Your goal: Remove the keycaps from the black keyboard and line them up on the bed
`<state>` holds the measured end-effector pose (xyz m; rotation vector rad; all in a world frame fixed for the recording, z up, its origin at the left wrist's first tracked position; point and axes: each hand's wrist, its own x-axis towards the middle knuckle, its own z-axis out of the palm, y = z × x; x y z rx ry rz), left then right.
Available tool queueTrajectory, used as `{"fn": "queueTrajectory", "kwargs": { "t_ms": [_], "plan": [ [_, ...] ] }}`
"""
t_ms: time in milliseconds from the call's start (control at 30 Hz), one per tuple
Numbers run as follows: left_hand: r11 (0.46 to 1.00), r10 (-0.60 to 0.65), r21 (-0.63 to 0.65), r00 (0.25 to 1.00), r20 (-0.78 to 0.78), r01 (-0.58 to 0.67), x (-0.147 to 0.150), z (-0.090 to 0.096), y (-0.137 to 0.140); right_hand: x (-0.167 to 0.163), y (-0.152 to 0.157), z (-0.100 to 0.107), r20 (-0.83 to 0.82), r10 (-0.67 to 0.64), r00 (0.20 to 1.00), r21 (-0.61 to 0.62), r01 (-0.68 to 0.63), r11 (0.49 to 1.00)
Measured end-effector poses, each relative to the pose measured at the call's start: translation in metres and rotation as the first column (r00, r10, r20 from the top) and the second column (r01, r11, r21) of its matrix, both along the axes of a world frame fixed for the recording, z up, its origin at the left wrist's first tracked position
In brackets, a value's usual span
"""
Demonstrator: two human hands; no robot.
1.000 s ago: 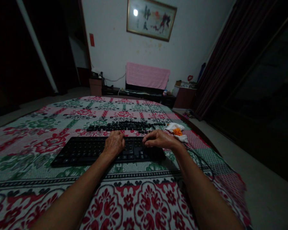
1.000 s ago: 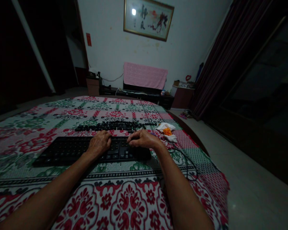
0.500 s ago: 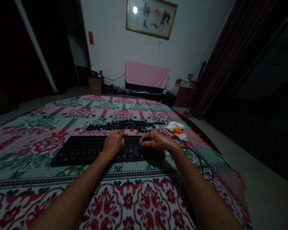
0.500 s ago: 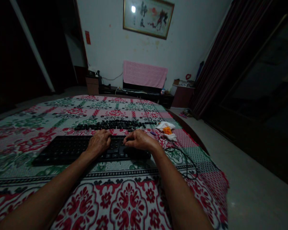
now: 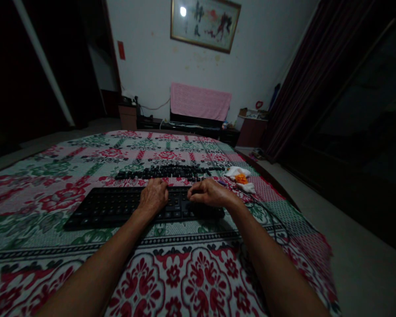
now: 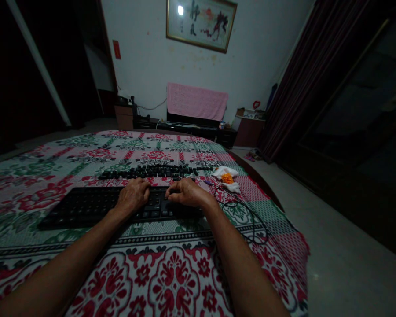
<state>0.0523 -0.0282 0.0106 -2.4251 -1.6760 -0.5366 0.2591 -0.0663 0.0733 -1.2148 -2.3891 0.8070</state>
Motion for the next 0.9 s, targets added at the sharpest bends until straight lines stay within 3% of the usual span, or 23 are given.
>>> {"fn": "queueTrajectory", "kwargs": {
  "t_ms": [200,367,433,567,733,900],
  "plan": [
    [1.000,0.011,-0.007,1.000,-0.014,-0.011,0.001,0.001,-0.001,-0.002,-0.001,0.002,0.026,-0.012,1.000,0.014,0.012,1.000],
    [1.000,0.010,0.006,0.999,-0.040,-0.010,0.000,-0.001,0.000,0.011,0.005,-0.009,-0.118,-0.032,0.992,-0.148,0.014,0.989],
    [1.000,0.003,0.005,0.999,-0.036,-0.003,0.000,-0.001,0.000,0.014,0.005,-0.010,-0.130,-0.040,0.991,-0.157,0.019,0.987],
    [1.000,0.002,0.000,1.000,-0.025,-0.002,0.000,-0.001,0.001,0.008,0.000,-0.004,-0.067,-0.032,0.997,-0.078,0.027,0.997],
    [1.000,0.008,0.011,1.000,-0.030,-0.008,0.000,-0.002,0.002,-0.012,-0.004,0.004,0.142,0.006,0.990,0.119,-0.023,0.993],
    [1.000,0.008,0.009,1.000,-0.027,-0.008,0.000,-0.001,0.001,-0.012,-0.002,0.002,0.095,0.024,0.995,0.095,-0.033,0.995]
  ]
}}
